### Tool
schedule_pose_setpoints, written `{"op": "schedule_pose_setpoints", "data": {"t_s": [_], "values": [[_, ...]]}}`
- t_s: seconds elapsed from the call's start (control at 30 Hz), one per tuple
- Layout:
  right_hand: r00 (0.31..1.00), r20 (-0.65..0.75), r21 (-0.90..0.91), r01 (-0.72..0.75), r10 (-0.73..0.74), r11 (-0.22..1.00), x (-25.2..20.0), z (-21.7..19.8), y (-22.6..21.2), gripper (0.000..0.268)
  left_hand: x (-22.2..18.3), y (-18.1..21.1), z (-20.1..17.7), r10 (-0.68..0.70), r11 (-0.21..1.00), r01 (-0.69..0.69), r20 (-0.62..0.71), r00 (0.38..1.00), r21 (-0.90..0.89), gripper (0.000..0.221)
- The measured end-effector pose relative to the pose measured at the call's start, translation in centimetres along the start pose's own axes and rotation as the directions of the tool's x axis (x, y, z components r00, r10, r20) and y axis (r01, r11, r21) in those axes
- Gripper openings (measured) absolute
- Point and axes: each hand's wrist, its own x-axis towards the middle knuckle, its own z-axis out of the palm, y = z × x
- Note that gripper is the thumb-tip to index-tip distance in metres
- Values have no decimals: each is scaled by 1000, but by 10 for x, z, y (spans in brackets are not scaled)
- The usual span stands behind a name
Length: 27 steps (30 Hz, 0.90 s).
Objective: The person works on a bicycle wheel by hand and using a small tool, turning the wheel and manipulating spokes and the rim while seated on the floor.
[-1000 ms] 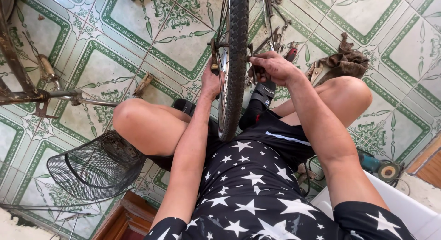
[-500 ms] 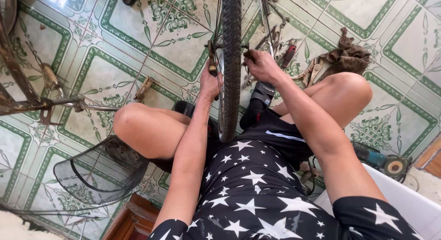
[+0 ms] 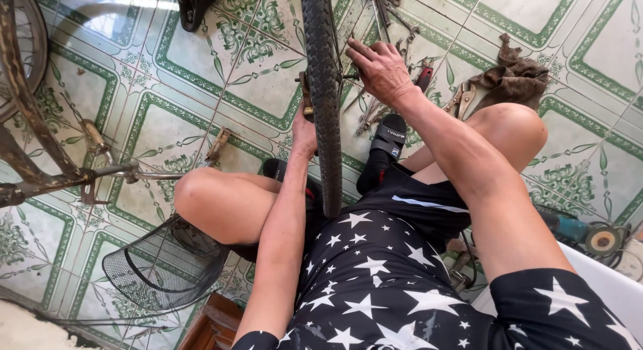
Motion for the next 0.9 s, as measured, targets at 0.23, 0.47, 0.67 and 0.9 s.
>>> {"op": "schedule_pose_setpoints", "data": {"t_s": [0.23, 0.47, 0.67, 0.9], "values": [[998, -47, -86, 47, -51, 995, 0, 8, 8, 34, 20, -39, -4, -100, 922, 125, 86, 991, -365, 50], [975, -51, 171, -205, 217, 964, -20, 19, 15, 30, 22, -44, -3, 0, 876, 60, 123, 992, -478, 47], [836, 460, 411, -499, 299, 763, -35, 7, 4, 39, -1, -8, 0, 91, 995, -90, 8, 996, -52, 60], [527, 803, 540, -841, 280, 32, -35, -40, -21, 35, 15, -34, 4, 192, 981, -190, -53, 980, 30, 53]]}}
